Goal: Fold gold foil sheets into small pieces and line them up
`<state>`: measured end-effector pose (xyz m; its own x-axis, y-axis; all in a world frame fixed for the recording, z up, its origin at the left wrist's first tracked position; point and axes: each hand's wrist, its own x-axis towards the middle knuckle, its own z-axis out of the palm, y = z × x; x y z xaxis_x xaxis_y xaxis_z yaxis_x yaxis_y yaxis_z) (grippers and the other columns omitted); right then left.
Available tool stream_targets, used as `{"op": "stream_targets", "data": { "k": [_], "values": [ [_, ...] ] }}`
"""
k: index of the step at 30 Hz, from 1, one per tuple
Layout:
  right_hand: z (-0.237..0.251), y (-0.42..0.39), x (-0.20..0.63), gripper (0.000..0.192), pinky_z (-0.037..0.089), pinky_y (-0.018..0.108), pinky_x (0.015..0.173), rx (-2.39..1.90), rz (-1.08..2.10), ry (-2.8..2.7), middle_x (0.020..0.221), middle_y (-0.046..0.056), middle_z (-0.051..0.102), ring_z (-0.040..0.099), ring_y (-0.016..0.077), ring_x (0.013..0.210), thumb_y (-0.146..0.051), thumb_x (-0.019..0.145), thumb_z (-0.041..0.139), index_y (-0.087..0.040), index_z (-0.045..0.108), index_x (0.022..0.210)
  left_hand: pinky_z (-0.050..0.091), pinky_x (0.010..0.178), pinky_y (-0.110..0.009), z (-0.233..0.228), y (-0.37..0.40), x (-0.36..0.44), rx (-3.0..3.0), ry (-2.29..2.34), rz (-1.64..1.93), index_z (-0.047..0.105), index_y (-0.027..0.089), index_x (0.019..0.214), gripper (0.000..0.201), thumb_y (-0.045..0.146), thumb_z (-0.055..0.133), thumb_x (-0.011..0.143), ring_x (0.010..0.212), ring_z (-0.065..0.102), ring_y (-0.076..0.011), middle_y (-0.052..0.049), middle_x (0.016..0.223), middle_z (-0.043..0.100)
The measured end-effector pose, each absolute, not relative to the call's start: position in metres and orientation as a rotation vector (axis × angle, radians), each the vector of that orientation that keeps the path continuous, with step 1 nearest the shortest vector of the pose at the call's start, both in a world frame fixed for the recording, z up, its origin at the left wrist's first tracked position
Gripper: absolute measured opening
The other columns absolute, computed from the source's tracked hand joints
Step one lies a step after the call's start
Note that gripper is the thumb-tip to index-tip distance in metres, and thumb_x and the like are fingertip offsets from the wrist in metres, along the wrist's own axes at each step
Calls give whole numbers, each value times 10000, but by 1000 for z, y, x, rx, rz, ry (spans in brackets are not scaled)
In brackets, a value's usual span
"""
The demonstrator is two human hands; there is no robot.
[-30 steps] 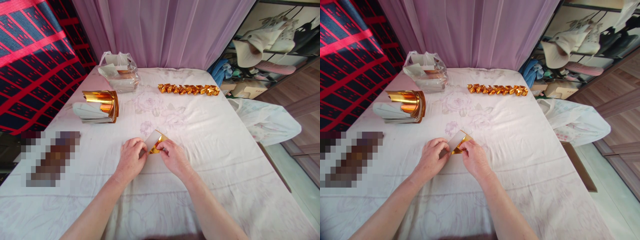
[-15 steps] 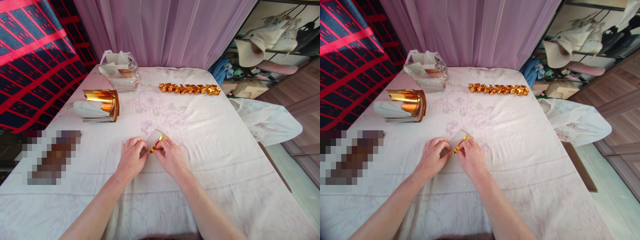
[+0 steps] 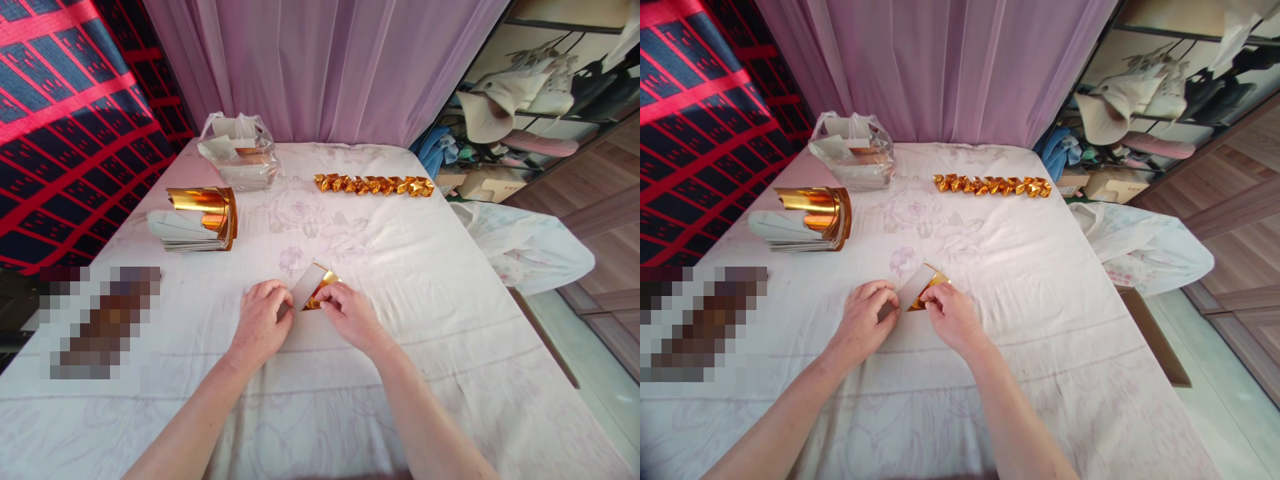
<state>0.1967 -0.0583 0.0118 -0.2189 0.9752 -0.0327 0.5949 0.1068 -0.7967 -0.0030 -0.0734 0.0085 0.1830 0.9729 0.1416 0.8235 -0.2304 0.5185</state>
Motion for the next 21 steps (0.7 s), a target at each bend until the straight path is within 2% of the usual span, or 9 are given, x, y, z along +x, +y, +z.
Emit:
{"op": "stream_targets", "data": {
  "k": [3,4,6,9,12,16,21],
  "values": [
    [4,-53,208,174,476,266,632,-1474,1118,-1637,764,4,665,601,147,671,-269,844,502,-210,658,893,430,908,-432,10,-76,-3,2177,1669,712,603,234,856,103,151,561,813,1059,575,-255,-48,1088,649],
    [1,-51,212,208,464,268,593,-1501,1069,-1559,719,4,644,580,150,625,-309,855,487,-201,655,913,430,906,-425,11,-77,-3,2194,1654,753,602,232,868,97,158,558,823,1044,581,-248,-48,1070,653],
    [-4,-48,219,244,455,283,576,-1581,824,-1496,750,28,652,576,165,629,-338,864,466,-193,652,926,426,899,-413,13,-80,-2,2265,1605,836,617,232,879,73,187,565,852,998,593,-232,-43,1030,663],
    [-9,-46,226,226,489,339,728,-1618,430,-1625,951,84,697,625,216,843,-300,859,482,-194,655,959,411,892,-403,17,-84,1,2466,1450,842,674,255,911,110,228,567,910,954,593,-212,-23,993,687],
    [-10,-47,226,225,458,384,866,-1612,309,-1841,1030,86,713,606,248,1002,-259,880,500,-204,654,1034,397,892,-399,19,-86,5,2605,1312,749,702,278,992,174,226,543,944,953,585,-206,-4,991,712],
    [-9,-49,223,223,434,381,864,-1619,269,-1899,1031,65,723,605,248,1005,-199,880,495,-215,650,1039,387,894,-414,18,-87,7,2626,1321,652,698,248,1053,185,240,546,947,992,576,-224,-12,1040,721],
    [-10,-49,223,320,435,366,834,-1578,320,-1926,1022,36,735,625,237,981,-92,757,506,-234,647,1007,385,893,-428,13,-86,5,2626,1398,678,679,218,1119,221,274,558,943,1022,569,-243,-37,1089,710]
  ]
}}
